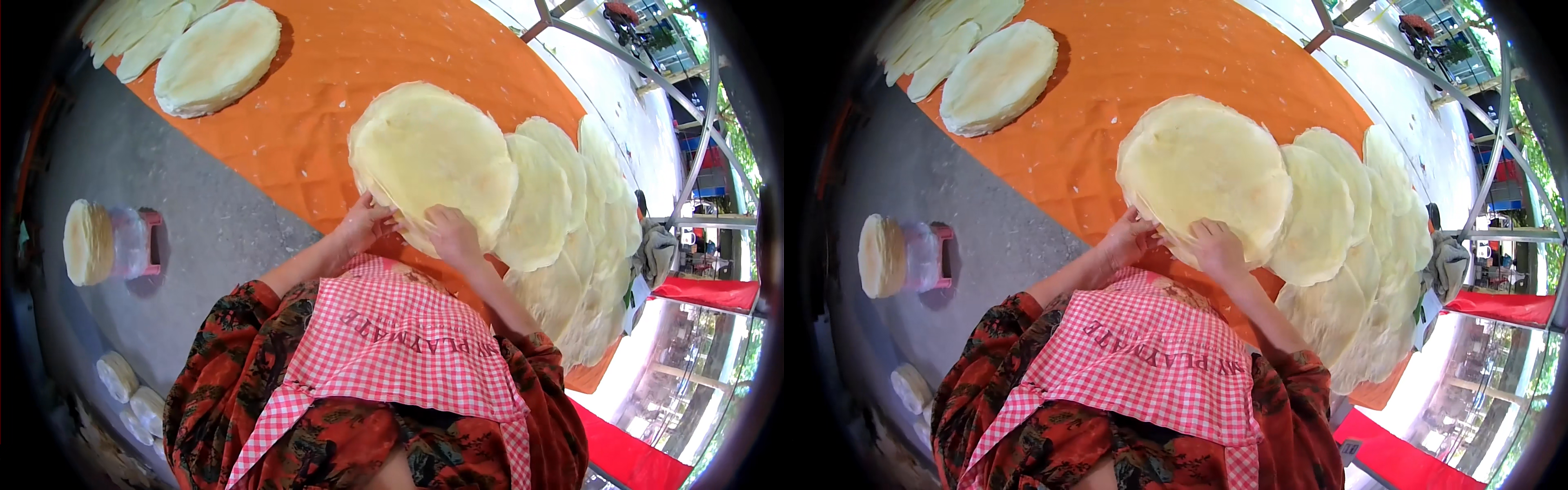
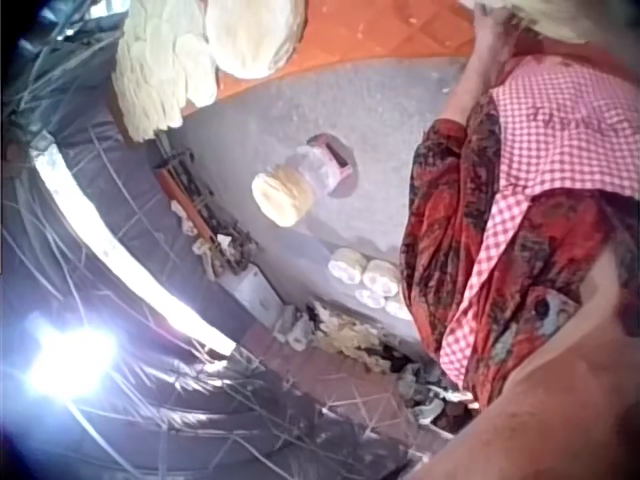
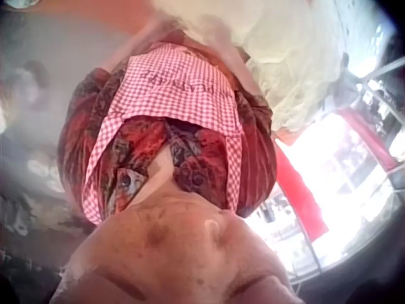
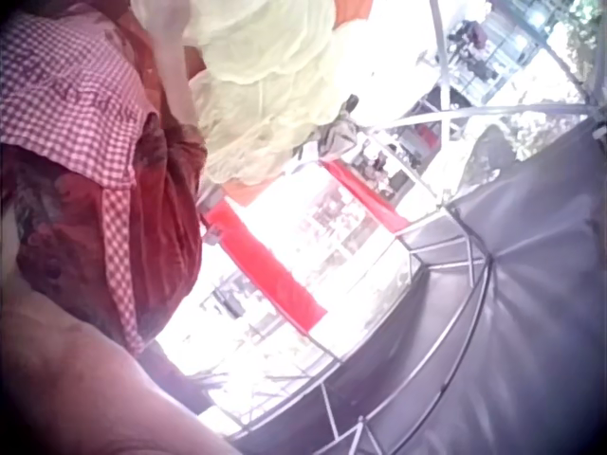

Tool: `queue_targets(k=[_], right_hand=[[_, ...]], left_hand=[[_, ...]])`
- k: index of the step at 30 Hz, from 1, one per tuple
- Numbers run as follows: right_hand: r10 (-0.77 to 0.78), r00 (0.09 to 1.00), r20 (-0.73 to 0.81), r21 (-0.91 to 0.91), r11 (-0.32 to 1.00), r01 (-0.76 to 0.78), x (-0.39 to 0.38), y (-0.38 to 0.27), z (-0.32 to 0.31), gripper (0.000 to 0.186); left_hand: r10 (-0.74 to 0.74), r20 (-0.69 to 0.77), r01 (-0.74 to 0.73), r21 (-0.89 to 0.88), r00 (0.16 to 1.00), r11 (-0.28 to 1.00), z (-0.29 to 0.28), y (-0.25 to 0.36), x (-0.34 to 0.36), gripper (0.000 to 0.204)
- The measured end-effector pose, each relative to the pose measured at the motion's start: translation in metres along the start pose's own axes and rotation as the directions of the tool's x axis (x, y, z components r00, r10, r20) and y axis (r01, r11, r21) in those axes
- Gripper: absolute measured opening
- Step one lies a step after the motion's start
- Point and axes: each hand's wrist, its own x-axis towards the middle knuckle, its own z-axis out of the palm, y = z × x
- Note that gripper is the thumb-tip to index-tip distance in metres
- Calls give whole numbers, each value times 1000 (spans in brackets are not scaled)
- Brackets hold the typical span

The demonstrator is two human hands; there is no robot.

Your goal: The person peels thin dough sheets from a large overlapping arrangement on a table and stacks them into several distinct piles by hand.

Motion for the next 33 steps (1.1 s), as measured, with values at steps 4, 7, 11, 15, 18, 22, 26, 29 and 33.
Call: queue_targets(k=[4, 7, 11, 15, 18, 22, 26, 29, 33], right_hand=[[0, 1000, -14, 45, 999, 1, -5, -3, 1, 39], [-1, 999, -34, -9, 1000, 1, -8, -6, 10, 53], [-44, 996, -82, -1, 999, 44, -7, -12, 12, 60], [53, 998, -34, -125, 990, -57, -11, -3, 27, 61], [137, 991, 5, -181, 974, -134, -13, -2, 33, 52], [52, 998, -31, -191, 980, -56, -13, -2, 38, 33], [25, 996, -84, -124, 992, -35, -7, 2, 37, 24], [314, 949, 17, -140, 941, -308, 17, 46, 15, 11], [330, 941, -72, -126, 933, -337, 107, 123, -137, 25]], left_hand=[[18, -33, -16, 41, 999, 999, 6, -1, 3, 50], [33, -30, -31, 83, 999, 996, 1, -6, 7, 50], [74, -72, -70, 59, 995, 996, 4, -10, 10, 49], [75, -81, -65, 119, 994, 991, 5, -9, 10, 55], [84, -71, -73, 142, 994, 987, 10, -7, 5, 54], [64, -36, -58, 146, 997, 988, 5, -8, 4, 50], [43, 55, -45, 40, 998, 998, -3, -3, 3, 50], [-16, 39, 16, 1, 999, 1000, 1, 4, 1, 48], [2, -97, 19, 218, 995, 976, -13, -13, 29, 41]])
